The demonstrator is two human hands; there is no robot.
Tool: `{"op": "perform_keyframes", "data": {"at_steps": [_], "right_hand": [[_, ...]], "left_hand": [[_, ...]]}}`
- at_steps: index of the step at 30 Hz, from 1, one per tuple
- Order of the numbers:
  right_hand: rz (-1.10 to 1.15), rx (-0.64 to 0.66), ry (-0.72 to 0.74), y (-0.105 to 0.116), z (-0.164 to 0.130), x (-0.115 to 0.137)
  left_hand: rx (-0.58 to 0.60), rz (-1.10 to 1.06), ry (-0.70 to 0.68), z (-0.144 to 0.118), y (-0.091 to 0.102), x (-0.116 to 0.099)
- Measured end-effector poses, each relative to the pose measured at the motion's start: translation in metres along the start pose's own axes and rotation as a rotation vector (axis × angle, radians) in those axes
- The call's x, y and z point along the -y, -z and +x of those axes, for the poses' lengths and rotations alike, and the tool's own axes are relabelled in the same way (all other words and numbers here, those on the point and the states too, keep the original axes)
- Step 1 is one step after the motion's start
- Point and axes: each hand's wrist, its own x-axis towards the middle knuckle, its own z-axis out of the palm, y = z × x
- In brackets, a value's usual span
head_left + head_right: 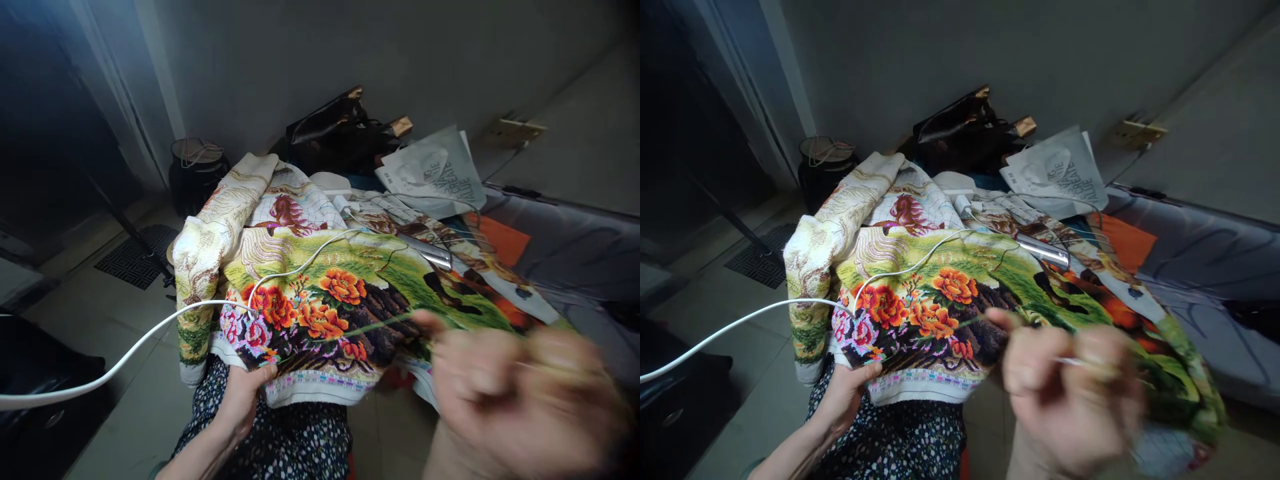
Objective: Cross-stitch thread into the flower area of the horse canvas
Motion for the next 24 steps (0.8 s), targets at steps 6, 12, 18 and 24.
{"op": "perform_keyframes", "data": {"at_steps": [6, 12, 18, 24], "right_hand": [[-0.426, 0.579, -0.424, -0.042, -0.044, -0.074], [-0.73, 0.742, -0.346, -0.049, -0.062, -0.092], [-0.781, 0.777, -0.318, -0.053, -0.058, -0.092], [-0.862, 0.799, -0.285, -0.055, -0.057, -0.093]], "left_hand": [[0.063, -0.067, 0.029, -0.002, 0.002, 0.001], [0.039, -0.041, 0.092, -0.002, 0.005, 0.002], [0.057, -0.038, 0.055, 0.0, 0.005, 0.003], [0.061, -0.022, 0.04, -0.001, 0.004, 0.002]]}}
